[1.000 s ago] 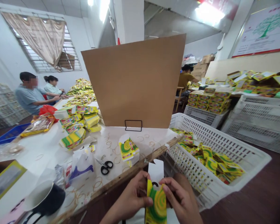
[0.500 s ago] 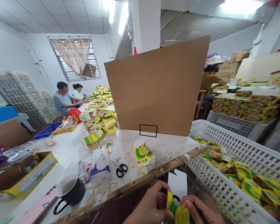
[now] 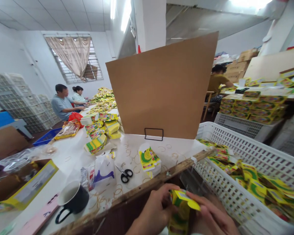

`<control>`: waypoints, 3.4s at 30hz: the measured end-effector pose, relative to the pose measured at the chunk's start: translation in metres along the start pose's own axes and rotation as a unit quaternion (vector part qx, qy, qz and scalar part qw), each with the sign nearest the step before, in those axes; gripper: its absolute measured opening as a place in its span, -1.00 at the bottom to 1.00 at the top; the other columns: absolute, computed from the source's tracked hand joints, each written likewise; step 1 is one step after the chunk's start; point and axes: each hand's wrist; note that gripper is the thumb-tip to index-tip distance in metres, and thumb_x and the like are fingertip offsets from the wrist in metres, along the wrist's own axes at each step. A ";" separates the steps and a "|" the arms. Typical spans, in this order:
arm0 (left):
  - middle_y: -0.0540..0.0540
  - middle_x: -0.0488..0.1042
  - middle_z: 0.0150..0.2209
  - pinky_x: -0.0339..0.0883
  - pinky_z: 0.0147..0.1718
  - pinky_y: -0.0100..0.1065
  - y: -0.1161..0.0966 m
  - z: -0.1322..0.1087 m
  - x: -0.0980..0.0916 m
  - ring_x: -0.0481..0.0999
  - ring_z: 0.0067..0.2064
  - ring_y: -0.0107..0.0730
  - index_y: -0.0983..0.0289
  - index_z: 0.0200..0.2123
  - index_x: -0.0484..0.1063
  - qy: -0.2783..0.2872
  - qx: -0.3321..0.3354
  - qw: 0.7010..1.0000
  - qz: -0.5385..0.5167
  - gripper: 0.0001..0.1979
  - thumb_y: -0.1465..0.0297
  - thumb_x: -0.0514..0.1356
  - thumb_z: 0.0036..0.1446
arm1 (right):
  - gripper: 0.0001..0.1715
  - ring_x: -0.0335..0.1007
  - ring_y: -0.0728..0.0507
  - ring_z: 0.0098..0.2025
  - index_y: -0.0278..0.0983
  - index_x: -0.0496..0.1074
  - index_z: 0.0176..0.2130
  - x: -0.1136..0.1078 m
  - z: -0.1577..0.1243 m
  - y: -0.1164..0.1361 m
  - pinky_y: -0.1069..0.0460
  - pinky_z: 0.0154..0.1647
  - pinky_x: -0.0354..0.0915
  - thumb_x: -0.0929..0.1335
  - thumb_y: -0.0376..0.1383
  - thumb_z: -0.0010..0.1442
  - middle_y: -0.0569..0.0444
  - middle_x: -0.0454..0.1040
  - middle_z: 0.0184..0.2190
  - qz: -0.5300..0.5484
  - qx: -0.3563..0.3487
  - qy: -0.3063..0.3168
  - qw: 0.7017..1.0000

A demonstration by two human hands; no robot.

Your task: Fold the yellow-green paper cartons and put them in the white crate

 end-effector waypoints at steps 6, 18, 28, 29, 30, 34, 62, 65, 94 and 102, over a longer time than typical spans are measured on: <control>0.14 0.51 -0.09 0.35 -0.12 -0.31 -0.002 -0.002 0.002 0.50 -0.09 -0.26 0.22 0.10 0.28 0.035 -0.004 0.998 0.056 -0.46 0.62 0.11 0.01 | -0.53 0.46 -0.13 -0.47 -0.25 0.28 -0.06 0.024 -0.002 0.011 0.05 -0.43 0.37 0.36 -0.09 0.10 0.08 0.54 -0.48 0.072 0.143 -0.011 0.987; 0.15 0.52 -0.15 0.36 -0.13 -0.30 -0.001 0.001 0.006 0.51 -0.14 -0.27 0.26 0.09 0.28 0.030 -0.015 0.999 0.032 -0.50 0.55 0.19 0.04 | -0.55 0.43 -0.13 -0.56 -0.28 0.29 -0.05 0.028 0.000 0.013 0.06 -0.54 0.29 0.33 -0.15 0.09 0.13 0.52 -0.57 -0.019 0.137 -0.042 0.989; 0.19 0.55 -0.27 0.38 -0.27 -0.28 0.000 0.006 0.008 0.55 -0.26 -0.20 0.33 -0.03 0.33 0.063 -0.028 0.993 -0.099 -0.51 0.37 0.34 -0.05 | -0.61 0.47 -0.19 -0.33 -0.23 0.59 -0.21 0.010 0.008 0.036 0.03 -0.42 0.41 0.41 -0.06 0.02 -0.03 0.57 -0.30 0.125 0.161 -0.033 0.978; 0.20 0.55 -0.25 0.39 -0.26 -0.27 0.002 0.005 0.010 0.55 -0.24 -0.19 0.32 -0.02 0.34 0.054 -0.025 0.995 -0.078 -0.52 0.37 0.32 -0.04 | -0.60 0.44 -0.15 -0.42 -0.25 0.59 -0.24 0.010 0.007 0.033 0.05 -0.52 0.37 0.43 -0.05 -0.01 -0.02 0.57 -0.36 0.141 0.173 -0.031 0.974; 0.22 0.55 -0.21 0.40 -0.22 -0.25 0.003 0.005 0.011 0.55 -0.20 -0.17 0.32 0.01 0.34 0.043 -0.018 0.998 -0.044 -0.53 0.38 0.29 0.00 | -0.59 0.38 -0.10 -0.51 -0.28 0.59 -0.28 0.010 0.007 0.028 0.07 -0.60 0.32 0.45 -0.05 -0.05 -0.02 0.56 -0.41 0.157 0.182 -0.039 0.970; 0.23 0.39 0.08 0.20 0.11 -0.14 -0.002 0.012 -0.003 0.36 0.11 -0.15 0.25 0.09 0.32 -0.075 0.082 0.977 0.181 -0.59 0.38 0.13 0.16 | -0.58 0.33 -0.03 -0.59 -0.26 0.53 -0.26 -0.013 0.007 0.007 0.10 -0.61 0.30 0.51 -0.11 -0.13 0.08 0.53 -0.47 0.234 0.182 -0.260 0.919; -0.16 0.31 -0.66 0.29 -0.58 -0.41 -0.005 0.045 -0.100 0.31 -0.63 -0.44 0.25 -0.08 0.21 -0.302 0.022 0.932 0.200 -0.60 0.20 0.14 0.03 | -0.52 0.37 -0.06 -0.48 -0.31 0.49 -0.28 0.028 0.005 0.010 0.06 -0.42 0.28 0.51 -0.05 -0.12 0.02 0.56 -0.44 0.305 0.231 -0.165 0.909; -0.12 0.36 -0.62 0.31 -0.57 -0.39 -0.006 0.045 -0.100 0.37 -0.60 -0.42 0.27 -0.12 0.19 -0.290 0.018 0.942 0.167 -0.58 0.19 0.16 -0.02 | -0.52 0.38 -0.07 -0.50 -0.30 0.50 -0.31 0.031 0.005 0.009 0.06 -0.45 0.28 0.52 -0.04 -0.16 0.03 0.55 -0.47 0.312 0.241 -0.154 0.906; -0.09 0.37 -0.64 0.13 -0.67 -0.50 -0.016 0.026 -0.117 0.30 -0.65 -0.50 0.31 -0.23 0.35 -0.357 0.048 0.912 0.198 -0.60 0.14 0.25 -0.05 | -0.53 0.35 0.00 -0.51 -0.31 0.50 -0.30 0.040 0.001 -0.007 0.11 -0.45 0.22 0.53 -0.05 -0.13 0.04 0.55 -0.46 0.350 0.254 -0.119 0.894; -0.10 0.38 -0.57 0.24 -0.55 -0.51 -0.018 0.024 -0.101 0.34 -0.56 -0.53 0.26 -0.12 0.33 -0.364 0.134 0.913 0.125 -0.62 0.21 0.26 0.03 | -0.46 0.33 0.01 -0.51 -0.30 0.51 -0.33 0.045 0.004 -0.002 0.12 -0.45 0.22 0.54 0.01 -0.23 0.06 0.55 -0.48 0.348 0.271 -0.120 0.889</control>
Point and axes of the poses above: each hand's wrist, its own z-axis towards the middle knuckle, its own x-axis out of the palm, y = z × x
